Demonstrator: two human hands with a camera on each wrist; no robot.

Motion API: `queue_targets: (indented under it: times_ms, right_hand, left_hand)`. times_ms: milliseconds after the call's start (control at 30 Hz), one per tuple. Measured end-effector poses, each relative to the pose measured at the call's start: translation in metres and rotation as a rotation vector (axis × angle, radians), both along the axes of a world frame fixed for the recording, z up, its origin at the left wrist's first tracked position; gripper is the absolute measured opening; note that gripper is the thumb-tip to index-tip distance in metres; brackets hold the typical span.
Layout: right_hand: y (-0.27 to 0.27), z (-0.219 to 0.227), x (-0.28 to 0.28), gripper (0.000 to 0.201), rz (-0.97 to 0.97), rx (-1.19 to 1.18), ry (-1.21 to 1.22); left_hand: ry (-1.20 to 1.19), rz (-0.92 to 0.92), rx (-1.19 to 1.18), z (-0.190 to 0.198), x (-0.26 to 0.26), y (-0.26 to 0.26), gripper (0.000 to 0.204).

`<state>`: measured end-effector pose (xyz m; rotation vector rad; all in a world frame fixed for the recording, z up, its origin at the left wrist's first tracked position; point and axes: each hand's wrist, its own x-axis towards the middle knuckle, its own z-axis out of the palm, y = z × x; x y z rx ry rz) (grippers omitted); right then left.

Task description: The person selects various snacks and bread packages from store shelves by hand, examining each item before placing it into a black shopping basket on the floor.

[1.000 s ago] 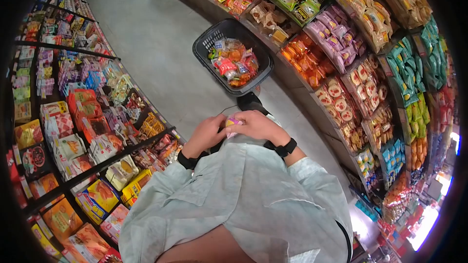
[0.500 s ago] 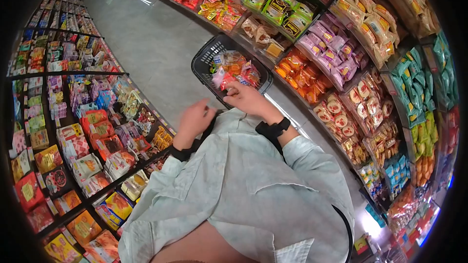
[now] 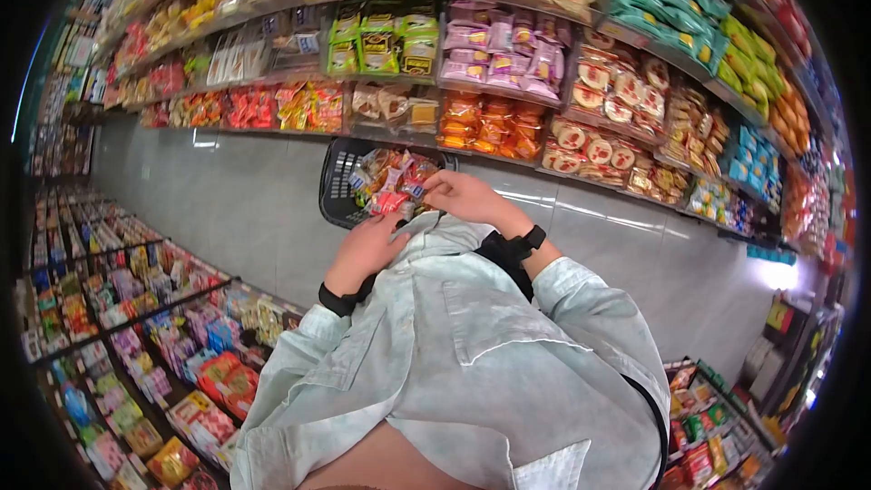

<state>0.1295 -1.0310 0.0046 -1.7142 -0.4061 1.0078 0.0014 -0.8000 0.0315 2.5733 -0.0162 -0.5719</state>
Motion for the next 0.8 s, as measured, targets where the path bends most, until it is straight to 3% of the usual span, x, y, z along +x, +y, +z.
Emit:
queue_targets:
  times_ms: [200, 300, 333, 433, 567, 633, 700, 733, 800]
  right_hand:
    - [0.019, -0.022, -0.025, 0.032, -0.014, 0.019, -0.041]
    - [0.036, -0.003, -0.047, 0.034, 0.083, -0.033, -0.108]
    - [0.04, 0.009, -0.055, 0.035, 0.135, -0.057, -0.132]
    - [0.055, 0.021, -0.088, 0.038, 0.206, -0.095, -0.16]
    - [0.055, 0.0, -0.143, 0.039, 0.251, -0.078, -0.163]
    - [0.046, 0.009, -0.172, 0.042, 0.278, -0.171, -0.137]
    - [0.028, -0.009, -0.207, 0.047, 0.298, -0.23, -0.175]
    - [0.021, 0.017, -0.22, 0.05, 0.315, -0.305, -0.139]
    - [-0.004, 0.007, -0.246, 0.05, 0.321, -0.33, -0.089]
  left_hand:
    - [-0.046, -0.121, -0.011, -0.011, -0.022, 0.001, 0.052]
    - [0.022, -0.025, -0.055, -0.006, -0.049, 0.012, 0.055]
    - [-0.07, -0.002, -0.116, -0.027, -0.068, 0.024, 0.058]
    - [-0.017, 0.165, -0.213, -0.018, -0.113, 0.035, 0.051]
    - [0.086, 0.22, -0.211, -0.046, -0.189, 0.047, 0.049]
    - [0.139, 0.254, -0.253, -0.075, -0.229, 0.046, 0.048]
    - [0.224, 0.294, -0.34, -0.081, -0.262, 0.036, 0.048]
    - [0.219, 0.306, -0.416, -0.094, -0.28, 0.033, 0.049]
    - [0.238, 0.32, -0.499, -0.095, -0.295, 0.025, 0.052]
